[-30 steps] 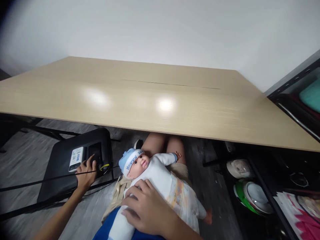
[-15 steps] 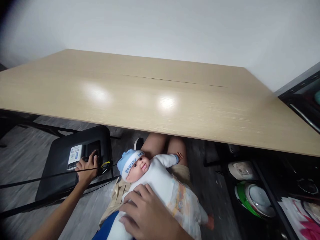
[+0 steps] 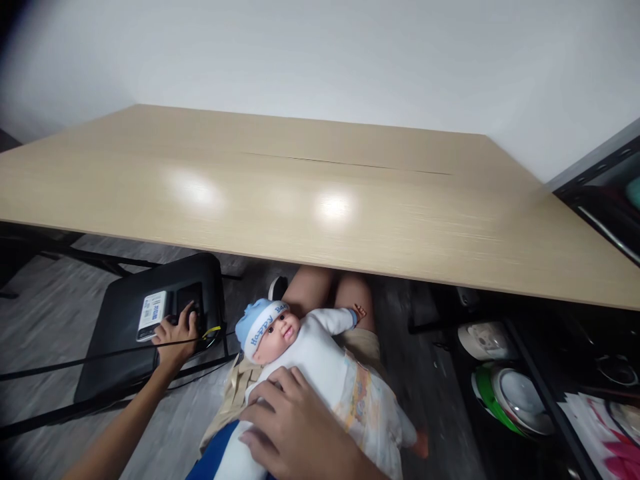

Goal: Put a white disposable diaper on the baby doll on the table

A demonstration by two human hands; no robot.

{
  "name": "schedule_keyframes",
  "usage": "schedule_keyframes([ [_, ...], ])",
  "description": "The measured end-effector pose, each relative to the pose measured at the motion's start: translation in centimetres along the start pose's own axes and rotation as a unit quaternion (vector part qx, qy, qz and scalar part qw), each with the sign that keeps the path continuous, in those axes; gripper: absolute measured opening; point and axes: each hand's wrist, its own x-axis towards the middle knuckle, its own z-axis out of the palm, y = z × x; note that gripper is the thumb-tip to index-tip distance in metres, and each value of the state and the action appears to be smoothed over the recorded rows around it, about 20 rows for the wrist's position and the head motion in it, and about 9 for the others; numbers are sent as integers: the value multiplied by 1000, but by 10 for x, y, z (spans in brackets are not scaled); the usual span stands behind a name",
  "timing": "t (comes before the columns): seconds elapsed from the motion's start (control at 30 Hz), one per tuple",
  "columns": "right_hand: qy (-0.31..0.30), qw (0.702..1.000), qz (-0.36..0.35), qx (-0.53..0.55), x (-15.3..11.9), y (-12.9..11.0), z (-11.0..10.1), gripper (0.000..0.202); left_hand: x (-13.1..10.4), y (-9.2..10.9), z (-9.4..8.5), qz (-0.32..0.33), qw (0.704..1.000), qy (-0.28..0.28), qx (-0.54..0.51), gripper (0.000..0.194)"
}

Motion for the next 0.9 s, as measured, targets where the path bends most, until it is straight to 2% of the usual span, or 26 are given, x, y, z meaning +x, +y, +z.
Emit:
schedule_keyframes([
  [0.2, 10, 1000, 2, 1, -1, 0, 1, 26, 3, -1, 4, -3, 1000, 5, 5, 58],
  [0.5, 8, 1000, 3, 2, 0, -1, 0, 24, 1, 6, -3, -15, 1000, -1, 10, 59],
  [0.9, 5, 1000, 7, 8, 0, -1, -1, 23, 1, 3, 3, -7, 1000, 11, 17, 59],
])
